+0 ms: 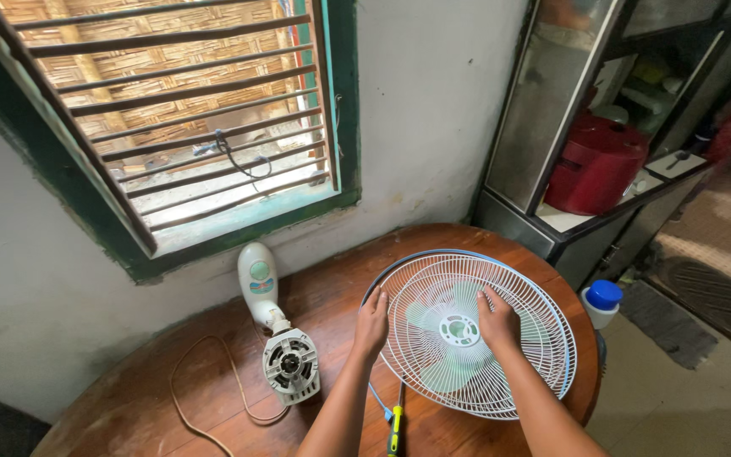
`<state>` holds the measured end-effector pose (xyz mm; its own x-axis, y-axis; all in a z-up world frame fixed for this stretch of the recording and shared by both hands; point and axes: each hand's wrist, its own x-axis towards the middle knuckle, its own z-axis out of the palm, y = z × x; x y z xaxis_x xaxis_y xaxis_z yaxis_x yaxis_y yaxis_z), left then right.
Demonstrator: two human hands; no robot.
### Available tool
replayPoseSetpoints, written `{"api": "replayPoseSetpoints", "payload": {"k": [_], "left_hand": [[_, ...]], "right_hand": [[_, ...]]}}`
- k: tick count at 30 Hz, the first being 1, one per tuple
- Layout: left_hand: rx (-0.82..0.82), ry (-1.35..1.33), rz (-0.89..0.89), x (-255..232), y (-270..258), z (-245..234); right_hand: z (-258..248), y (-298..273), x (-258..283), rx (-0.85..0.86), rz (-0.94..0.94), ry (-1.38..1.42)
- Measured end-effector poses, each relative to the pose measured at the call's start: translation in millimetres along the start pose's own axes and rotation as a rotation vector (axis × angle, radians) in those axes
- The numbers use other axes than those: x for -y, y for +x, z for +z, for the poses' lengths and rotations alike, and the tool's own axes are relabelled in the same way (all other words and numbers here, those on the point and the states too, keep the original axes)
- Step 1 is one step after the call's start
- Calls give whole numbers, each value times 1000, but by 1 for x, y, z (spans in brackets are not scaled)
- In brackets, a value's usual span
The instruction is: The person assembles a table fan by attaching the front grill to the fan blade assembly and then securing the rear grill to the motor housing. The person handles the fan components on a wooden table and aligns the parts to complete the assembly.
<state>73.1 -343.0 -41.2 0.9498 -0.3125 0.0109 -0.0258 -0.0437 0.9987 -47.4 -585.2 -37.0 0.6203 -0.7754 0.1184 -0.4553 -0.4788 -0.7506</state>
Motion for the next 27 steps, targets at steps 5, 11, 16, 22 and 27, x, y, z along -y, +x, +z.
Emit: {"api": "replayPoseSetpoints", "payload": {"k": [5,11,16,22,27], "left_hand": [[-18,22,16,-1,-9,-12],[-71,83,48,7,-11,-33],[-111,97,42,11,-23,-50],[-172,165,52,8,-41,-72],[-196,140,-40,6,-60,-94]], "right_hand": [[18,-7,19,8,-65,37],[33,-17,44,48,-91,59],[47,-32,60,70,-156,112],[67,-51,80,123,-180,94],[84,-71,99,183,-178,71]]}}
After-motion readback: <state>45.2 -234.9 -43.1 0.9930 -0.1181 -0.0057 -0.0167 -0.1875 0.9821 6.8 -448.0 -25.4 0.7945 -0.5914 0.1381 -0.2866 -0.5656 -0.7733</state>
